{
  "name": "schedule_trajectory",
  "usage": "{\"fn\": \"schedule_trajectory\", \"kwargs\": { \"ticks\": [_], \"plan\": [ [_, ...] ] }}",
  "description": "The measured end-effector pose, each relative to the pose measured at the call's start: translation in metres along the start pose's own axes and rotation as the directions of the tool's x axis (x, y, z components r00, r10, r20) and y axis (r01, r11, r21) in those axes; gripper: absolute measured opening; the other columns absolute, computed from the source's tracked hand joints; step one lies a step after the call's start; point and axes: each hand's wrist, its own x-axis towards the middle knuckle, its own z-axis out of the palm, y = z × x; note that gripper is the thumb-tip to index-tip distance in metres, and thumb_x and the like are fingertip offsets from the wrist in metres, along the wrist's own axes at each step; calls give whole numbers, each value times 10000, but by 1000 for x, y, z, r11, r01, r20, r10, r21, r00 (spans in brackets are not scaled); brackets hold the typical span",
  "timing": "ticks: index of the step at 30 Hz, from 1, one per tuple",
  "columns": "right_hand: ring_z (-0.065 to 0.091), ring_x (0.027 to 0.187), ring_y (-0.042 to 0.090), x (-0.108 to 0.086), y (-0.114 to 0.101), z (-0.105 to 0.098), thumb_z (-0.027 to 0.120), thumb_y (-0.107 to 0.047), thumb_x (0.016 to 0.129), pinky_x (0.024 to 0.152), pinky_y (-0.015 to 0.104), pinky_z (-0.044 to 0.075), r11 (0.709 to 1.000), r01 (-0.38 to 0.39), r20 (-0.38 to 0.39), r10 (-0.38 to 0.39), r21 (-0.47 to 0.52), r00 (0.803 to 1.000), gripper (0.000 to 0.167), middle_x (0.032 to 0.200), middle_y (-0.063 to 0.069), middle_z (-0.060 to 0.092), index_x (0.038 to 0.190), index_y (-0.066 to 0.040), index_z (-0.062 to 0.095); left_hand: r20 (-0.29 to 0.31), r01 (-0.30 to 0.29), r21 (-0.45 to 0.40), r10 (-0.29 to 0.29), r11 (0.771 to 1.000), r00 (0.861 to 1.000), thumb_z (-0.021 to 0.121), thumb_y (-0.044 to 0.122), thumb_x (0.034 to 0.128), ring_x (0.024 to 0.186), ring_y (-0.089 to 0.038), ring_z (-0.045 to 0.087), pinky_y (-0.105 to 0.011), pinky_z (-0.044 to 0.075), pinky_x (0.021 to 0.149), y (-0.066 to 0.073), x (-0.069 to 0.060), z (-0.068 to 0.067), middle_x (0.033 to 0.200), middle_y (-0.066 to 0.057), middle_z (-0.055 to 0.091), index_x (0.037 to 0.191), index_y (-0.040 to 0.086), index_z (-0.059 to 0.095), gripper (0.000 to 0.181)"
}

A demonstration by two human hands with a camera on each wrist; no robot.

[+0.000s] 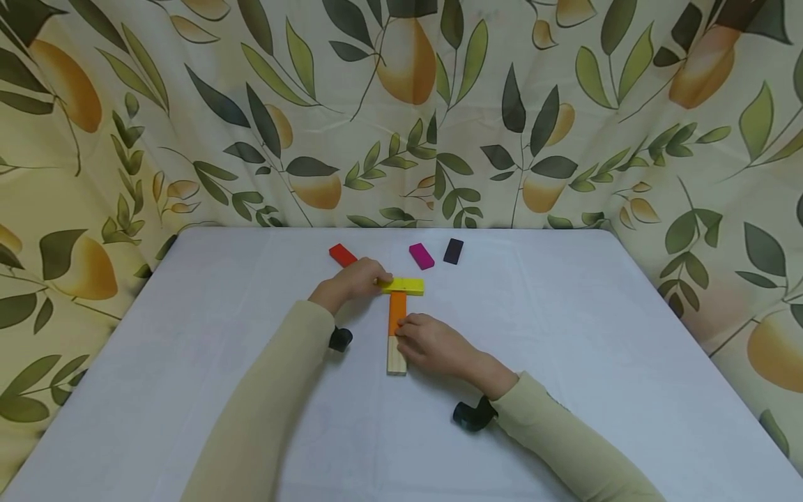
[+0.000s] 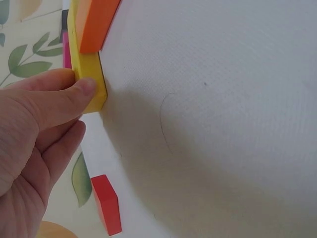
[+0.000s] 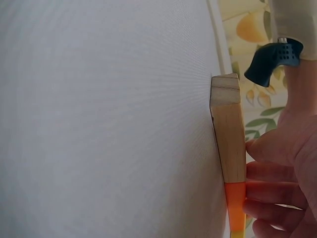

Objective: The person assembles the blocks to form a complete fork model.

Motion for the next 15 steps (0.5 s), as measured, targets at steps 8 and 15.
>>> {"fn": "schedule_trajectory", "kwargs": {
  "ticks": [8,15],
  "plan": [
    [553,1029,211,-1,0,0,588,-191,894,920,332,432,1000,7,-7,-7,4,1000,265,1099,94,612,1088,-25,656,4,-13,22,13,1000,1000,613,38,872,1098,-197,484,-305,383,967,2,0,0,1239,-38,569,1263,106,557,400],
    [555,1027,206,-1,0,0,590,-188,893,920,327,431,1000,11,-16,-11,8,1000,259,1094,88,613,1085,-29,658,2,-1,24,1,1000,1000,611,36,872,1082,-202,486,-306,394,956,3,-2,0,1237,-46,569,1262,102,558,400]
  ]
}}
